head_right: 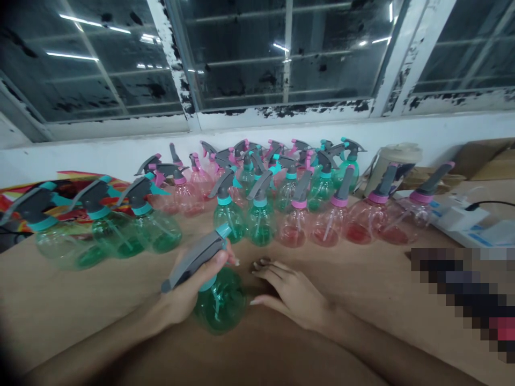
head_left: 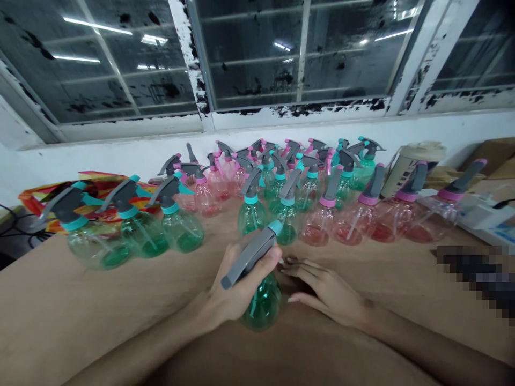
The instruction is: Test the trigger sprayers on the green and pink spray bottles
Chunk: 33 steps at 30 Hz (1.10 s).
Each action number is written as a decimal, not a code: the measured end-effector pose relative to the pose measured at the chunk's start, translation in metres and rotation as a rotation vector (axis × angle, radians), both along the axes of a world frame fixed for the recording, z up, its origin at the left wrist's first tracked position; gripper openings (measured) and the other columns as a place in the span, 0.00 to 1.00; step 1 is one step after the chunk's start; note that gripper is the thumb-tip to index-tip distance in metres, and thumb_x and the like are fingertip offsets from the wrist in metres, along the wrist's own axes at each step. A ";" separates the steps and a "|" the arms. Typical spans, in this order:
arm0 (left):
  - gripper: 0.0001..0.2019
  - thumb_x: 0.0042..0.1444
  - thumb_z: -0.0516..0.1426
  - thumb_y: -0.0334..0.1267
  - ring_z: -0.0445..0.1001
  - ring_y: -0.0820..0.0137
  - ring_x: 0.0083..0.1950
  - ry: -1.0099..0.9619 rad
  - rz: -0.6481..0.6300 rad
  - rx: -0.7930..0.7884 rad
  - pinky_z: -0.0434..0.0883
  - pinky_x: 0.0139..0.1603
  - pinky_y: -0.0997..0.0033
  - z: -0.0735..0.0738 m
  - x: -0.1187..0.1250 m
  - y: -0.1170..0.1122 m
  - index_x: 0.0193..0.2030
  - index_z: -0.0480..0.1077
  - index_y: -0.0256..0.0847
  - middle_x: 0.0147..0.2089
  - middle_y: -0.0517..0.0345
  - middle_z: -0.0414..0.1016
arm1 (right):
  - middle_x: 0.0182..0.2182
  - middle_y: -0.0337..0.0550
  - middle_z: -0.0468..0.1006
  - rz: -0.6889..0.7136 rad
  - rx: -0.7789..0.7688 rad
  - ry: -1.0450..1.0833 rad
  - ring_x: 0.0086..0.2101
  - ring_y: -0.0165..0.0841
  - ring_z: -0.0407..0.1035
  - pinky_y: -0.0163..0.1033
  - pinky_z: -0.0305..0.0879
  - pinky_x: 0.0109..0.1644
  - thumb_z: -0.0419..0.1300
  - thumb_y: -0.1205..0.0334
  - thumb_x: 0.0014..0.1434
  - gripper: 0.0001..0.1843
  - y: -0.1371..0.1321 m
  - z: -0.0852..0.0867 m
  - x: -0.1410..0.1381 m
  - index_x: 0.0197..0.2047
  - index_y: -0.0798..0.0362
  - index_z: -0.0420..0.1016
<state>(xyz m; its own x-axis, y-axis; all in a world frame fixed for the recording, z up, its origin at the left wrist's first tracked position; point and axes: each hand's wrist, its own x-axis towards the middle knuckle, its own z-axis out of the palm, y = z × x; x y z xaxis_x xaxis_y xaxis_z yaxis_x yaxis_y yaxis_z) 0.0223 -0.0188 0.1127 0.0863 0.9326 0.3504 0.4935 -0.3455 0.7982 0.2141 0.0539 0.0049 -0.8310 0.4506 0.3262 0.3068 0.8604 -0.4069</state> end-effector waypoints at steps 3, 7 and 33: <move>0.10 0.59 0.50 0.43 0.72 0.68 0.36 -0.006 -0.015 0.006 0.69 0.38 0.69 0.001 0.000 0.000 0.33 0.68 0.41 0.32 0.58 0.73 | 0.56 0.48 0.69 -0.009 -0.003 0.012 0.57 0.38 0.59 0.49 0.58 0.60 0.53 0.49 0.61 0.25 0.000 0.000 0.000 0.57 0.53 0.63; 0.10 0.58 0.52 0.41 0.71 0.69 0.35 -0.044 0.018 -0.041 0.69 0.40 0.68 -0.001 0.001 0.001 0.44 0.71 0.43 0.34 0.58 0.74 | 0.55 0.48 0.69 -0.017 0.000 0.026 0.56 0.38 0.61 0.50 0.61 0.58 0.53 0.49 0.60 0.25 -0.001 0.000 0.000 0.57 0.52 0.64; 0.08 0.58 0.52 0.41 0.67 0.73 0.27 0.054 0.046 -0.025 0.66 0.30 0.72 0.000 0.000 0.005 0.38 0.68 0.42 0.27 0.62 0.69 | 0.54 0.49 0.71 -0.020 -0.005 0.015 0.56 0.39 0.61 0.51 0.61 0.58 0.53 0.49 0.60 0.24 -0.002 0.002 0.001 0.55 0.53 0.65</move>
<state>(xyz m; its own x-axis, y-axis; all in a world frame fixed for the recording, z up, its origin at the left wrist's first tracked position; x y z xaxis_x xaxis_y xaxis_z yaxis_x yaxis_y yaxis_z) 0.0226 -0.0134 0.1124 0.0613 0.9443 0.3234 0.5511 -0.3021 0.7778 0.2147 0.0519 0.0070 -0.8170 0.4688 0.3358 0.3179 0.8520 -0.4161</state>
